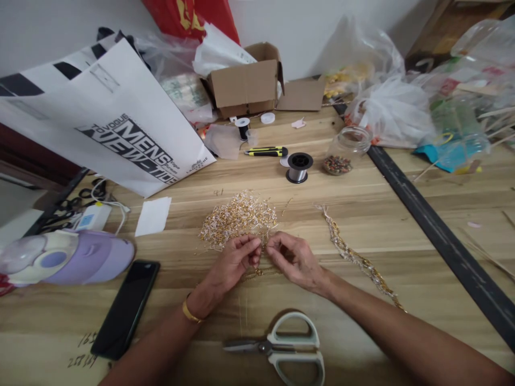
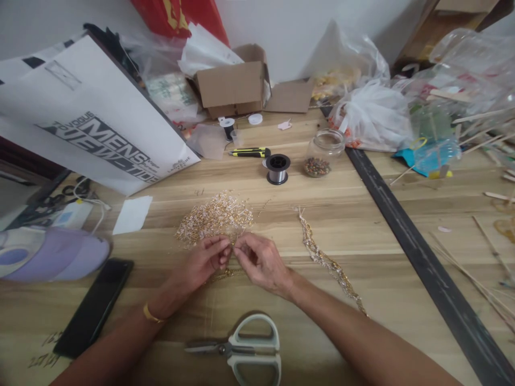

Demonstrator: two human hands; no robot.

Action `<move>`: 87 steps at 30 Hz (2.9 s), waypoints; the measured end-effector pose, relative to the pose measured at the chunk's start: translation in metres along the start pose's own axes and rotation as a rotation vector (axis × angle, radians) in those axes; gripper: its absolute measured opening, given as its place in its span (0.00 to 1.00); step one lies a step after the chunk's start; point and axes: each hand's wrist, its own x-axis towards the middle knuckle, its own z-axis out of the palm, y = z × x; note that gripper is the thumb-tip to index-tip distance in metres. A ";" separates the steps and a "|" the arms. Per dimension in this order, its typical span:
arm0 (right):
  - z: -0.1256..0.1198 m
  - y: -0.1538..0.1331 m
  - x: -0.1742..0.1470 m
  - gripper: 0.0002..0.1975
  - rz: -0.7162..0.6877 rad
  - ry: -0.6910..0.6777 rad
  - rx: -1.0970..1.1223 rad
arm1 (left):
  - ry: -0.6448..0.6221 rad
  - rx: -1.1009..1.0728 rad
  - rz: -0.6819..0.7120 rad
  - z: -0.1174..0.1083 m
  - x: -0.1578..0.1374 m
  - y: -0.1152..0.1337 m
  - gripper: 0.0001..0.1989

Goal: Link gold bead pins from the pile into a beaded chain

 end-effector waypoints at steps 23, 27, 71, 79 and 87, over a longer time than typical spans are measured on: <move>0.001 0.002 0.001 0.05 -0.040 0.016 -0.042 | -0.020 0.029 -0.010 -0.001 0.000 -0.001 0.14; 0.001 0.003 0.000 0.05 -0.035 0.009 -0.037 | -0.013 0.025 -0.009 -0.001 0.000 -0.002 0.15; 0.003 0.007 0.001 0.05 -0.021 0.019 -0.031 | -0.038 0.086 0.057 0.000 0.001 -0.005 0.14; 0.005 0.009 0.002 0.05 -0.033 0.040 -0.055 | -0.013 0.208 0.190 0.001 -0.002 0.001 0.11; 0.004 0.009 0.002 0.05 -0.051 0.041 -0.055 | 0.066 0.415 0.324 0.000 -0.004 0.005 0.08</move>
